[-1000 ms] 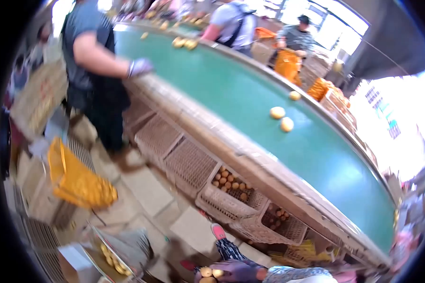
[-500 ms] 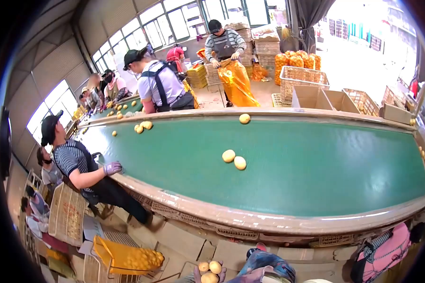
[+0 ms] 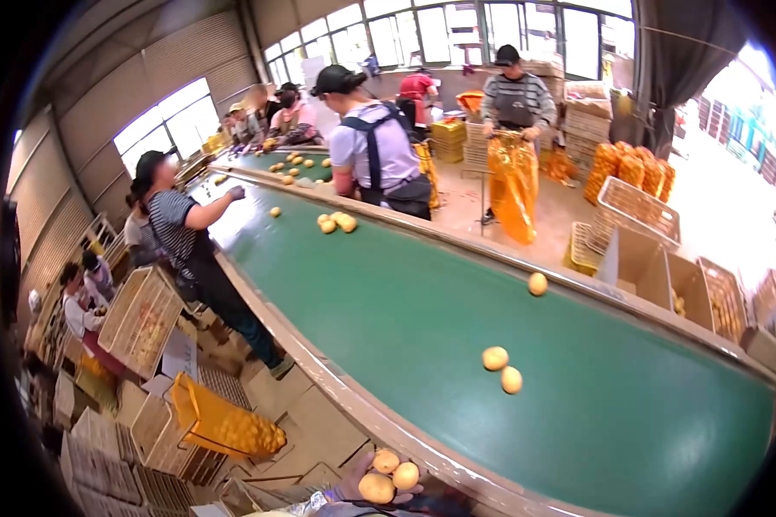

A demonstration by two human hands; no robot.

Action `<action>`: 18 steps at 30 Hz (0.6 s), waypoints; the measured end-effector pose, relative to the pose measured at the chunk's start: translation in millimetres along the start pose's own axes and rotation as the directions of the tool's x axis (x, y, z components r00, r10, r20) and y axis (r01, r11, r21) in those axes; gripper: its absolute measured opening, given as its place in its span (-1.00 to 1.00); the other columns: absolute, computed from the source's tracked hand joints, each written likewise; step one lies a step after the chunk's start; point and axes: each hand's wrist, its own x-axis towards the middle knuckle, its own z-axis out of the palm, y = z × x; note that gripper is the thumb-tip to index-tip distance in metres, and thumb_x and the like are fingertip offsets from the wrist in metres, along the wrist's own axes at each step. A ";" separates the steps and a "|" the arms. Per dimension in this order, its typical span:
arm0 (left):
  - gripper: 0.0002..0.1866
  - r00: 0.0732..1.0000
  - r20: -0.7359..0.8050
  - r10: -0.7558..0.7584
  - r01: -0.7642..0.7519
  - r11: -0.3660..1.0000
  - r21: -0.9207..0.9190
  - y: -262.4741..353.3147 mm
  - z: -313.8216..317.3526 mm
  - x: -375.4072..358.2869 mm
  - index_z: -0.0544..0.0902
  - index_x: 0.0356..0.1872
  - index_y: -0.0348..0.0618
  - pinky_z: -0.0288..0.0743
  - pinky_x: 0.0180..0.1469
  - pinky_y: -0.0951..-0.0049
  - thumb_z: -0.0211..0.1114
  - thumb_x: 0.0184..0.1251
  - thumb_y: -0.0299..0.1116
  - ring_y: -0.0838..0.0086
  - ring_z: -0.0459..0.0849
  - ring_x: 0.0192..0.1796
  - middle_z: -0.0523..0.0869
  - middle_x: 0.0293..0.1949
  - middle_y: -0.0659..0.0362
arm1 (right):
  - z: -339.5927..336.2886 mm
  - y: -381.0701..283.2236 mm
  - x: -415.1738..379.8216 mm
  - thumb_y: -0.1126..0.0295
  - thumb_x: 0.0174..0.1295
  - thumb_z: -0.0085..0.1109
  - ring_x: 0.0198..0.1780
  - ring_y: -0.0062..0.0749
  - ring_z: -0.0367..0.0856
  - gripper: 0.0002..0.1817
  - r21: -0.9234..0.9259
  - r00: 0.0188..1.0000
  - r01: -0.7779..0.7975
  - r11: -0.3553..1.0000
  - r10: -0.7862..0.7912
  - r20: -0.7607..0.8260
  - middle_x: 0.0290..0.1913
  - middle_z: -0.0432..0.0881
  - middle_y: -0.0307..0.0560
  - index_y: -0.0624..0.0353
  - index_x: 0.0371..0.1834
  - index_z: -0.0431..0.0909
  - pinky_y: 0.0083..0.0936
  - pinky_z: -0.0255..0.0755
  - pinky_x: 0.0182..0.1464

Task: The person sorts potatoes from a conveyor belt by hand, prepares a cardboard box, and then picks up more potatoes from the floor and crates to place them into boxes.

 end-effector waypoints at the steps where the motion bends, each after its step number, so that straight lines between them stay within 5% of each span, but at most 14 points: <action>1: -0.19 0.999 0.038 -0.007 0.008 1.000 -0.025 6.1 7.2 2.9 0.14 0.43 -0.14 0.25 0.37 -0.10 0.09 0.35 0.20 -0.24 0.22 0.38 0.11 0.43 -0.21 | -0.1 -5.6 0.7 0.22 0.34 0.10 0.02 -0.19 0.60 -0.57 -0.002 1.000 -0.012 1.000 0.012 -0.005 -0.05 0.65 0.08 0.32 0.13 0.47 -0.40 0.46 0.10; 2: -0.22 0.996 0.047 0.074 -0.087 0.809 0.582 12.7 14.2 6.4 0.17 0.42 -0.13 0.29 0.35 -0.07 0.07 0.36 0.20 -0.22 0.26 0.37 0.13 0.42 -0.20 | 2.8 -11.2 1.2 0.22 0.34 0.10 0.02 -0.19 0.60 -0.57 -0.006 1.000 -0.024 1.000 0.024 -0.006 -0.05 0.65 0.08 0.32 0.13 0.47 -0.40 0.46 0.10; 4: -0.24 0.987 0.093 0.129 -0.127 0.288 0.949 26.5 27.4 4.9 0.21 0.40 -0.12 0.32 0.34 -0.04 0.05 0.38 0.20 -0.20 0.29 0.36 0.15 0.42 -0.19 | 11.3 -24.7 1.9 0.22 0.34 0.11 0.03 -0.18 0.59 -0.56 -0.017 0.999 -0.034 0.999 0.034 -0.009 -0.04 0.64 0.08 0.32 0.14 0.46 -0.39 0.46 0.10; 5: -0.26 0.994 0.085 0.061 -0.102 0.369 0.924 35.8 35.8 5.0 0.23 0.39 -0.11 0.32 0.34 -0.02 0.03 0.38 0.21 -0.19 0.31 0.35 0.17 0.41 -0.19 | 15.2 -31.7 0.2 0.22 0.34 0.11 0.03 -0.18 0.59 -0.56 -0.026 0.999 -0.036 0.999 0.036 -0.008 -0.04 0.64 0.08 0.33 0.15 0.46 -0.38 0.46 0.11; 6: -0.28 0.993 0.103 -0.064 -0.013 0.790 0.613 47.6 45.3 6.3 0.26 0.36 -0.12 0.32 0.35 0.00 0.03 0.38 0.20 -0.15 0.34 0.34 0.24 0.38 -0.17 | 17.9 -41.2 -1.5 0.22 0.34 0.11 0.03 -0.18 0.59 -0.55 -0.035 0.999 -0.046 0.998 0.046 -0.005 -0.04 0.64 0.08 0.33 0.15 0.45 -0.38 0.46 0.11; 7: -0.30 0.975 0.119 -0.188 0.170 0.974 0.149 58.7 60.8 7.2 0.29 0.34 -0.14 0.32 0.35 0.03 0.03 0.39 0.20 -0.11 0.37 0.33 0.32 0.34 -0.16 | 21.8 -48.3 -2.9 0.22 0.34 0.11 0.03 -0.17 0.59 -0.55 -0.047 0.999 -0.049 0.998 0.049 -0.005 -0.03 0.64 0.09 0.33 0.16 0.45 -0.37 0.46 0.11; 8: -0.30 0.974 0.135 -0.182 0.163 0.977 0.138 63.7 69.8 5.7 0.29 0.34 -0.14 0.32 0.35 0.03 0.03 0.39 0.20 -0.11 0.37 0.33 0.32 0.34 -0.16 | 27.1 -53.1 -3.9 0.22 0.34 0.11 0.04 -0.17 0.59 -0.54 -0.054 0.999 -0.054 0.997 0.053 -0.008 -0.03 0.64 0.09 0.33 0.16 0.44 -0.37 0.45 0.11; 9: -0.31 0.993 0.092 -0.067 0.021 0.901 0.433 68.2 75.4 5.4 0.30 0.32 -0.17 0.35 0.33 0.05 0.01 0.40 0.18 -0.07 0.40 0.32 0.38 0.30 -0.16 | 28.5 -58.6 -6.3 0.22 0.34 0.11 0.04 -0.17 0.59 -0.54 -0.068 0.998 -0.066 0.995 0.066 -0.003 -0.03 0.64 0.09 0.33 0.17 0.44 -0.37 0.45 0.12; 10: -0.33 0.980 0.198 -0.013 -0.130 0.714 0.689 73.0 72.3 9.0 0.31 0.30 -0.20 0.36 0.32 0.08 -0.01 0.42 0.16 -0.02 0.43 0.30 0.42 0.25 -0.15 | 31.4 -62.1 -8.0 0.22 0.34 0.11 0.04 -0.16 0.59 -0.53 -0.080 0.997 -0.077 0.994 0.077 -0.002 -0.02 0.63 0.09 0.34 0.17 0.43 -0.36 0.45 0.12; 12: -0.36 0.911 0.401 0.096 -0.408 0.060 0.911 82.6 66.6 16.3 0.32 0.26 -0.25 0.39 0.30 0.14 -0.06 0.46 0.12 0.09 0.48 0.26 0.52 0.17 -0.13 | 35.5 -66.4 -12.5 0.22 0.34 0.12 0.05 -0.16 0.58 -0.53 -0.099 0.994 -0.105 0.990 0.106 0.000 -0.02 0.63 0.09 0.34 0.18 0.43 -0.35 0.45 0.12; 13: -0.51 0.958 0.261 0.120 -0.287 0.402 0.869 84.4 79.2 19.1 0.40 0.12 -0.23 0.44 0.20 0.28 0.22 0.27 -0.16 0.26 0.56 0.11 0.58 0.03 0.03 | 36.4 -67.8 -15.6 0.22 0.34 0.12 0.05 -0.15 0.58 -0.52 -0.103 0.993 -0.119 0.988 0.120 0.001 -0.01 0.63 0.09 0.34 0.19 0.42 -0.35 0.45 0.12; 16: -0.63 0.981 0.148 0.127 -0.192 0.495 0.847 86.7 129.0 16.7 0.55 -0.12 -0.19 0.50 0.02 0.35 0.51 0.08 -0.40 0.35 0.63 -0.09 0.62 -0.18 0.20 | 39.6 -66.9 -23.7 0.22 0.34 0.12 0.06 -0.15 0.58 -0.51 -0.128 0.988 -0.148 0.981 0.151 0.016 0.00 0.62 0.10 0.35 0.21 0.41 -0.34 0.45 0.13; 17: -0.64 0.795 0.569 0.208 -0.516 -0.260 0.816 87.2 138.8 15.4 0.56 -0.15 -0.18 0.49 0.00 0.32 0.52 0.06 -0.37 0.29 0.62 -0.10 0.62 -0.18 0.17 | 39.4 -65.2 -26.9 0.22 0.34 0.12 0.07 -0.14 0.57 -0.50 -0.136 0.987 -0.154 0.979 0.158 0.023 0.00 0.62 0.10 0.35 0.21 0.40 -0.33 0.45 0.13; 18: -0.65 0.532 0.845 -0.056 -0.473 -0.847 0.242 85.6 142.6 16.2 0.57 -0.18 -0.18 0.48 -0.02 0.28 0.52 0.04 -0.35 0.23 0.61 -0.11 0.61 -0.19 0.14 | 38.9 -63.5 -30.4 0.22 0.34 0.12 0.07 -0.14 0.57 -0.50 -0.144 0.986 -0.154 0.977 0.161 0.033 0.00 0.62 0.10 0.35 0.22 0.40 -0.33 0.45 0.13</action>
